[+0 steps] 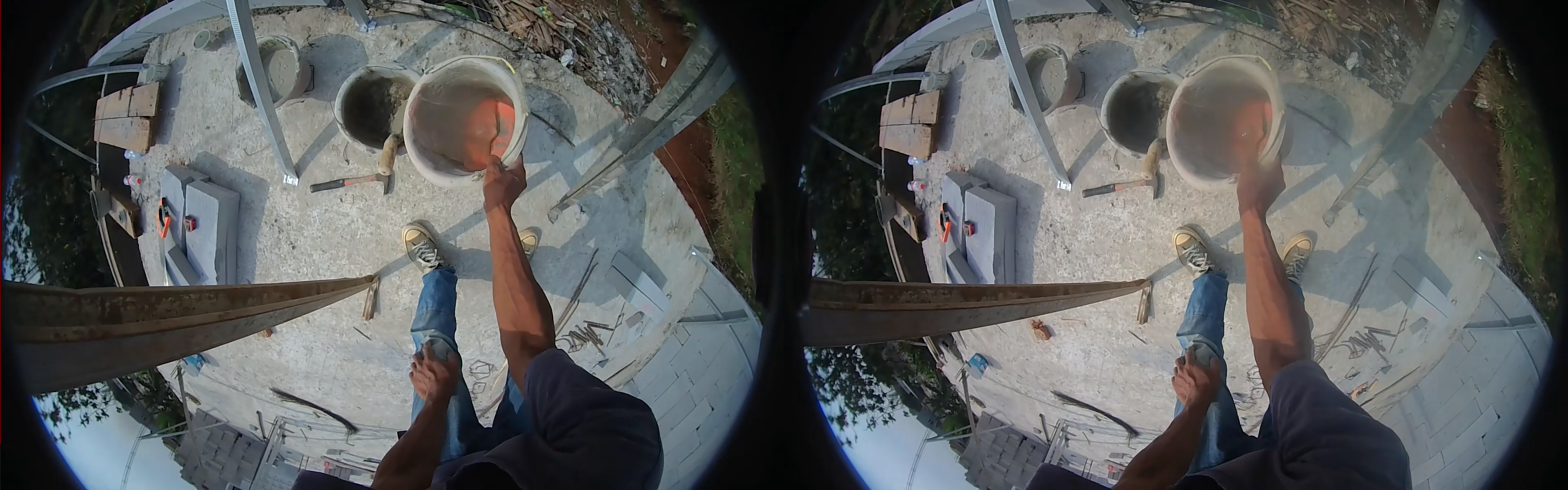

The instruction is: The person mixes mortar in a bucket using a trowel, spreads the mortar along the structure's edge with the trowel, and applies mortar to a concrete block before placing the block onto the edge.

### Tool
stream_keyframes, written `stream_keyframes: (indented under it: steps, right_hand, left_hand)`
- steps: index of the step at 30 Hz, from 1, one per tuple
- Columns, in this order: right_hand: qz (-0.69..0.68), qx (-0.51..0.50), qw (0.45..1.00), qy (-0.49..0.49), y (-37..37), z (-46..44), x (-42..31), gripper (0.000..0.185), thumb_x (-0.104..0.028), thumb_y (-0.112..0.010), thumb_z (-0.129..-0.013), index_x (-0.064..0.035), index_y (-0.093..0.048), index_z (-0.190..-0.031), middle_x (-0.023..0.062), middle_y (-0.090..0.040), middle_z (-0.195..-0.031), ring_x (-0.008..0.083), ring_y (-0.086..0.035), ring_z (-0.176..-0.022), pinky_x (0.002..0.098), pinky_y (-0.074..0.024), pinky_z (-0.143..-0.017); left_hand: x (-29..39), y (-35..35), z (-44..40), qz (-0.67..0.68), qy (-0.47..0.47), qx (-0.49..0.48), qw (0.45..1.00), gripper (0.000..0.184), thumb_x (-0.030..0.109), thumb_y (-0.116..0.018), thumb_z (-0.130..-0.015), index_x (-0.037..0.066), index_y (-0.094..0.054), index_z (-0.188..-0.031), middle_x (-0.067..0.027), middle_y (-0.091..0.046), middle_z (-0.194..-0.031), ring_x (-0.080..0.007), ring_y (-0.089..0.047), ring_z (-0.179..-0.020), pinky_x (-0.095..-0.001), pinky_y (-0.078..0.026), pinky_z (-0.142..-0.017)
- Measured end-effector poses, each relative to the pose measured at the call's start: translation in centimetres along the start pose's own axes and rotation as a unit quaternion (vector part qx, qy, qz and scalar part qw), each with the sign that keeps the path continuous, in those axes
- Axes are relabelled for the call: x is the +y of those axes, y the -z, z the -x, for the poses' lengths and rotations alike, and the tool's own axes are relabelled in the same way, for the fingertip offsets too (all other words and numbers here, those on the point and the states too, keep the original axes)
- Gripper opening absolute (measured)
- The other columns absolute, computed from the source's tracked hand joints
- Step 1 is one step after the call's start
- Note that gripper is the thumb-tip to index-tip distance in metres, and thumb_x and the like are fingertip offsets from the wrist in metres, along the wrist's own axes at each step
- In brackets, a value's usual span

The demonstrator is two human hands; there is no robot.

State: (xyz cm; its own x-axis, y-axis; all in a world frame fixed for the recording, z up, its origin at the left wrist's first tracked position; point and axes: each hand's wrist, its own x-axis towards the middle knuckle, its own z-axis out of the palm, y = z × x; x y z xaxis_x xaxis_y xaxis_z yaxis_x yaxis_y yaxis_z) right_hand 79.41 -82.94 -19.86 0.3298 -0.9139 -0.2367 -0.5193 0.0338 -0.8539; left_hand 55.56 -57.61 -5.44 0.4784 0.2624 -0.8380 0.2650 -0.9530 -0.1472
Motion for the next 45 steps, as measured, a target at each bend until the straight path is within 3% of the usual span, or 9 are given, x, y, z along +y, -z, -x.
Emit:
stream_keyframes:
  steps: [1, 3, 6, 11, 37, 40, 43, 45]
  right_hand:
    - [0.002, 0.0, 1.0, -0.002, -0.2, 0.1, -0.4, 0.038, -0.007, -0.06, -0.079, 0.0022, -0.059, -0.115, 0.0094, -0.066, -0.103, 0.0177, -0.06, -0.089, 0.0286, -0.0464, -0.08]
    - [0.033, 0.024, 0.999, 0.018, -0.8, 0.0, -0.5, 0.042, -0.028, -0.066, -0.082, 0.0024, -0.06, -0.111, 0.0224, -0.068, -0.099, 0.0374, -0.066, -0.095, 0.0431, -0.05, -0.081]
    - [-0.002, 0.04, 0.997, 0.061, -1.2, -0.4, 0.2, 0.04, -0.023, -0.067, -0.081, 0.0028, -0.059, -0.111, 0.0234, -0.068, -0.098, 0.0386, -0.067, -0.093, 0.0435, -0.0508, -0.08]
    - [-0.024, 0.024, 0.998, 0.051, -1.0, -1.3, 1.4, 0.04, -0.017, -0.067, -0.079, 0.0032, -0.058, -0.113, 0.025, -0.067, -0.099, 0.0403, -0.066, -0.093, 0.0443, -0.0513, -0.08]
    - [0.02, 0.048, 0.995, 0.087, -1.2, -1.0, 3.0, 0.041, -0.015, -0.062, -0.076, 0.0043, -0.057, -0.112, 0.0257, -0.067, -0.095, 0.0427, -0.066, -0.09, 0.0457, -0.0512, -0.078]
    - [-0.006, 0.034, 0.997, 0.067, -0.8, -0.4, 1.1, 0.041, -0.015, -0.063, -0.076, 0.0045, -0.057, -0.112, 0.0253, -0.067, -0.1, 0.0412, -0.066, -0.094, 0.0446, -0.0506, -0.081]
    - [0.077, 0.062, 0.995, 0.032, 0.0, 0.3, 0.7, 0.043, -0.016, -0.064, -0.076, 0.0033, -0.057, -0.114, 0.0238, -0.066, -0.103, 0.039, -0.065, -0.094, 0.0425, -0.0499, -0.082]
    - [-0.038, 0.056, 0.998, -0.009, 0.9, 0.0, 3.1, 0.043, -0.016, -0.063, -0.079, 0.0015, -0.057, -0.117, 0.0198, -0.066, -0.107, 0.0332, -0.065, -0.093, 0.0393, -0.0494, -0.082]
  left_hand:
    - [0.1, 0.2, 0.0, 0.002, 0.0, -0.004, 1.0, 0.061, 0.039, -0.063, -0.077, 0.01, -0.054, -0.13, -0.0187, -0.058, -0.118, -0.0352, -0.056, -0.112, -0.0433, -0.044, -0.096]
    - [0.2, 0.5, -0.1, 0.008, 0.0, -0.008, 1.0, 0.061, 0.039, -0.063, -0.077, 0.01, -0.054, -0.13, -0.0187, -0.057, -0.119, -0.0353, -0.056, -0.112, -0.0434, -0.043, -0.097]
    - [-0.1, 0.5, -0.2, 0.01, -0.002, -0.012, 1.0, 0.061, 0.04, -0.063, -0.077, 0.01, -0.054, -0.13, -0.0187, -0.057, -0.12, -0.0351, -0.055, -0.113, -0.0434, -0.043, -0.097]
    - [-0.5, 0.5, -0.7, 0.019, -0.009, -0.01, 1.0, 0.063, 0.044, -0.061, -0.077, 0.011, -0.052, -0.131, -0.0189, -0.056, -0.122, -0.0357, -0.054, -0.111, -0.0453, -0.042, -0.095]
    - [-0.1, 2.1, -1.8, 0.006, -0.016, -0.036, 0.999, 0.062, 0.04, -0.063, -0.077, 0.011, -0.052, -0.131, -0.0192, -0.057, -0.118, -0.0363, -0.055, -0.11, -0.0453, -0.044, -0.094]
    - [-0.2, 2.2, -1.9, 0.01, -0.017, -0.037, 0.999, 0.063, 0.04, -0.063, -0.077, 0.011, -0.053, -0.131, -0.0196, -0.057, -0.119, -0.0368, -0.056, -0.11, -0.0456, -0.044, -0.095]
    - [-0.1, 2.8, -1.9, 0.025, -0.021, -0.042, 0.999, 0.063, 0.041, -0.064, -0.076, 0.01, -0.053, -0.13, -0.0201, -0.058, -0.118, -0.0376, -0.057, -0.109, -0.0453, -0.045, -0.094]
    - [-0.3, 3.0, -2.1, 0.027, -0.02, -0.045, 0.998, 0.063, 0.041, -0.064, -0.076, 0.009, -0.054, -0.13, -0.0203, -0.058, -0.117, -0.038, -0.057, -0.108, -0.0455, -0.045, -0.094]
